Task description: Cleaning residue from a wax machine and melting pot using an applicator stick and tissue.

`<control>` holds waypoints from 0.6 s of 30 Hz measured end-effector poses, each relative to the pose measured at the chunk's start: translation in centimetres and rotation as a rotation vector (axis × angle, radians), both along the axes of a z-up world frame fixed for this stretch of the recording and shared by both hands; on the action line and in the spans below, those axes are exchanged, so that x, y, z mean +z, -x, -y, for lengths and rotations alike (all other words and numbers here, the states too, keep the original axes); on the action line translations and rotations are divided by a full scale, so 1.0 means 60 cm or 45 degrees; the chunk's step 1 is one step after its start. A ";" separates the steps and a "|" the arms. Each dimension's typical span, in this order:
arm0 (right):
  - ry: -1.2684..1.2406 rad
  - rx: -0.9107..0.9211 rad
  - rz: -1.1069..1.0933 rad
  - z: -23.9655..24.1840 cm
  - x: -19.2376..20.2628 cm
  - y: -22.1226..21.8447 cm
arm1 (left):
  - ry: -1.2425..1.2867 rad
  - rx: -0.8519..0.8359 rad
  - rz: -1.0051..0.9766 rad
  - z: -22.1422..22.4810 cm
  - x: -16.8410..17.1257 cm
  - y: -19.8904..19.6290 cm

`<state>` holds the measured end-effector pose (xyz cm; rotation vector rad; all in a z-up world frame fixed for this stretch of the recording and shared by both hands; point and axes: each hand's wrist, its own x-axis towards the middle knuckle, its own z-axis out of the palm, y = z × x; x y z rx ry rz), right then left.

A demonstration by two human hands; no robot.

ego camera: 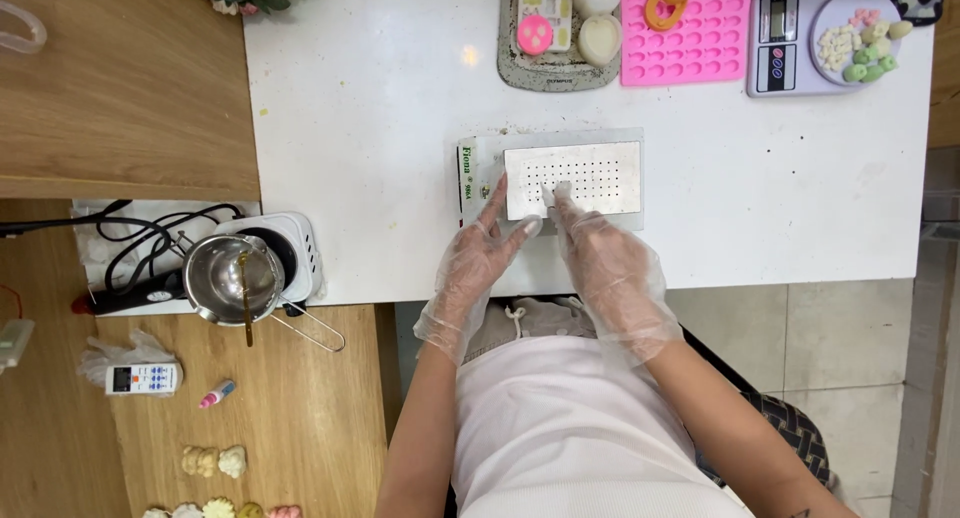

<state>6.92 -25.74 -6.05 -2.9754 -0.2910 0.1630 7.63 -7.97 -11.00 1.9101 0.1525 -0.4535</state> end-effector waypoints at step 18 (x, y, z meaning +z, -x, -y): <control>0.093 -0.297 0.059 -0.035 0.004 -0.005 | -0.002 -0.231 -0.094 -0.013 -0.032 -0.004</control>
